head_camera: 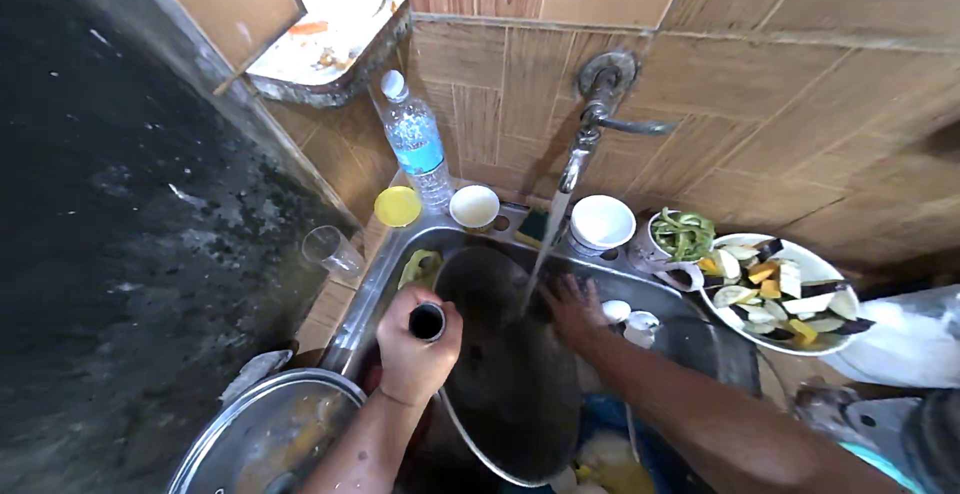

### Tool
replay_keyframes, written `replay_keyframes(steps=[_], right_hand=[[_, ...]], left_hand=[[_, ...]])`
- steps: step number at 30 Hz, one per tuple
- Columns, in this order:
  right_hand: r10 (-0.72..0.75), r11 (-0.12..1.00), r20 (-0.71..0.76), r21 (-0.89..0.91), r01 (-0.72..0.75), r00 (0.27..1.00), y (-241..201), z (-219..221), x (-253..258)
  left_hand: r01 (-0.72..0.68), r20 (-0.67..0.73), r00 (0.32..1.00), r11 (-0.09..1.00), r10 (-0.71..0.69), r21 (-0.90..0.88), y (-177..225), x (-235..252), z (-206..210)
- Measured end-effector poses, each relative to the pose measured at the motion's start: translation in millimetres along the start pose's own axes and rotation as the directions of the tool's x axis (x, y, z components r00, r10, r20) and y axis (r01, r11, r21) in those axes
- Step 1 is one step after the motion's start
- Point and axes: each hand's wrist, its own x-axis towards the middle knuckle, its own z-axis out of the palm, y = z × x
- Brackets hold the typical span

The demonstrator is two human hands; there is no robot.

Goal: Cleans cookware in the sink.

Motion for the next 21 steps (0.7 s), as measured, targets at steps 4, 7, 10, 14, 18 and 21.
replay_keyframes(steps=[4,7,10,14,18,21], right_hand=[[0.155,0.385,0.062,0.915,-0.118,0.986,-56,-40,-18],[0.155,-0.113,0.202,0.976,-0.186,0.967,-74,-67,-31],[0.176,-0.215,0.201,0.963,-0.162,0.964,-73,-72,-29],[0.227,-0.208,0.185,0.968,-0.138,0.956,-74,-83,-30],[0.223,-0.232,0.142,0.969,-0.089,0.965,-75,-99,-35],[0.143,-0.232,0.069,0.972,-0.034,0.987,-68,-108,-44]], left_hand=[[-0.015,0.051,0.999,0.999,0.017,-0.039,18,0,9],[-0.048,0.059,0.997,0.999,0.048,-0.003,36,0,6],[-0.130,0.076,0.989,0.988,0.123,0.089,59,8,1],[-0.289,0.163,0.952,0.937,0.260,0.197,94,22,7],[-0.322,0.138,0.945,0.914,0.295,0.249,102,38,-12],[-0.182,0.028,0.983,0.977,0.180,0.109,83,44,-41]])
